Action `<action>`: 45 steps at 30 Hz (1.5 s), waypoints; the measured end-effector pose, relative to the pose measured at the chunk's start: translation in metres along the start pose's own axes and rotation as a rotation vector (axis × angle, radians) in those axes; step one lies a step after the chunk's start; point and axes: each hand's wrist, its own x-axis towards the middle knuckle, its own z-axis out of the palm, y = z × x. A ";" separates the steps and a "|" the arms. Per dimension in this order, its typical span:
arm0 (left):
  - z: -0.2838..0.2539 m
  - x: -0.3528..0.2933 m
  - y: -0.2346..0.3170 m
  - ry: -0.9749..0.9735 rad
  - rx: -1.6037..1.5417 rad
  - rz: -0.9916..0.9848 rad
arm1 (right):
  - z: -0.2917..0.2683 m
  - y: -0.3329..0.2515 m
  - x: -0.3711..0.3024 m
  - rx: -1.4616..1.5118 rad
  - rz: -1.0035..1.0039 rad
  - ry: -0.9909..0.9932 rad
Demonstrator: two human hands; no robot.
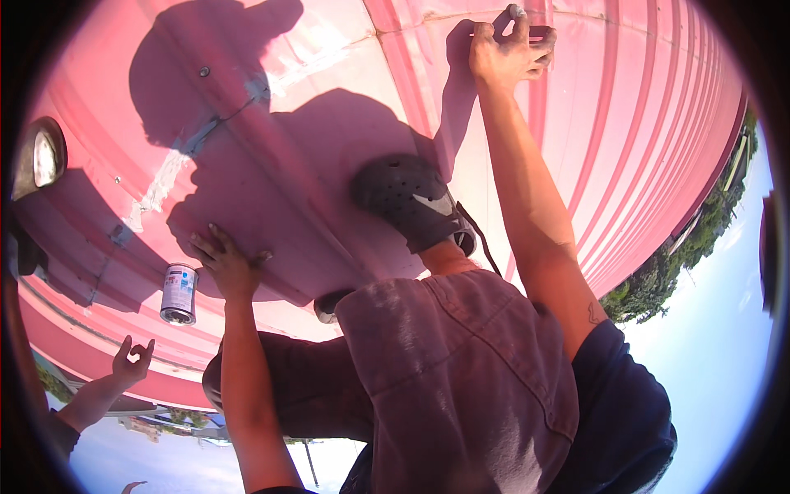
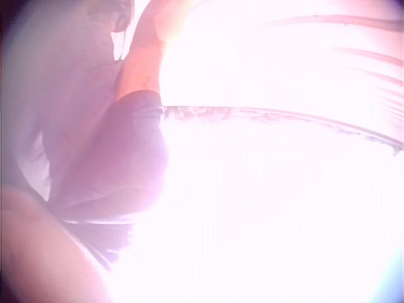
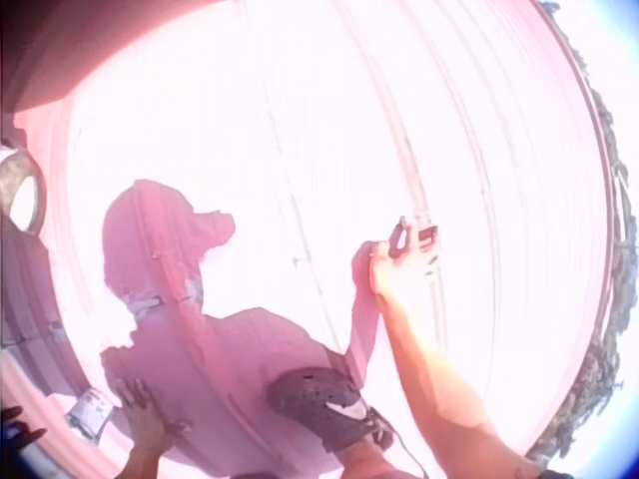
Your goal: The person applies a grey sealant to a red metal roof seam by hand, smoothing the material along the joint with their fingers.
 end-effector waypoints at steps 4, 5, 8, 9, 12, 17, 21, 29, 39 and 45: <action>0.003 -0.002 -0.004 0.026 0.004 0.019 | -0.006 -0.007 -0.014 -0.009 -0.106 -0.012; 0.002 -0.002 -0.003 0.026 -0.004 0.023 | -0.001 -0.005 -0.013 0.132 -0.109 0.024; 0.002 -0.001 -0.004 0.030 -0.015 0.033 | 0.003 -0.005 -0.015 0.259 -0.115 0.052; 0.002 -0.001 -0.004 0.036 -0.019 0.039 | 0.003 -0.006 -0.017 0.254 -0.101 0.037; 0.003 -0.002 -0.004 0.061 -0.010 0.053 | 0.001 -0.009 -0.021 0.248 -0.096 0.007; 0.000 -0.001 -0.003 0.020 -0.020 0.019 | -0.017 -0.022 -0.042 0.319 -0.192 -0.072; 0.005 -0.001 -0.006 0.073 -0.030 0.045 | -0.001 0.006 -0.024 0.389 -0.618 0.298; 0.001 -0.001 -0.004 0.029 -0.016 0.018 | -0.002 0.013 0.008 0.176 -0.153 0.064; -0.002 -0.001 -0.004 0.014 0.003 0.009 | -0.025 -0.015 -0.017 0.106 -0.135 -0.074; -0.002 -0.001 -0.004 0.056 0.025 0.043 | -0.016 -0.013 -0.045 0.194 -0.338 -0.040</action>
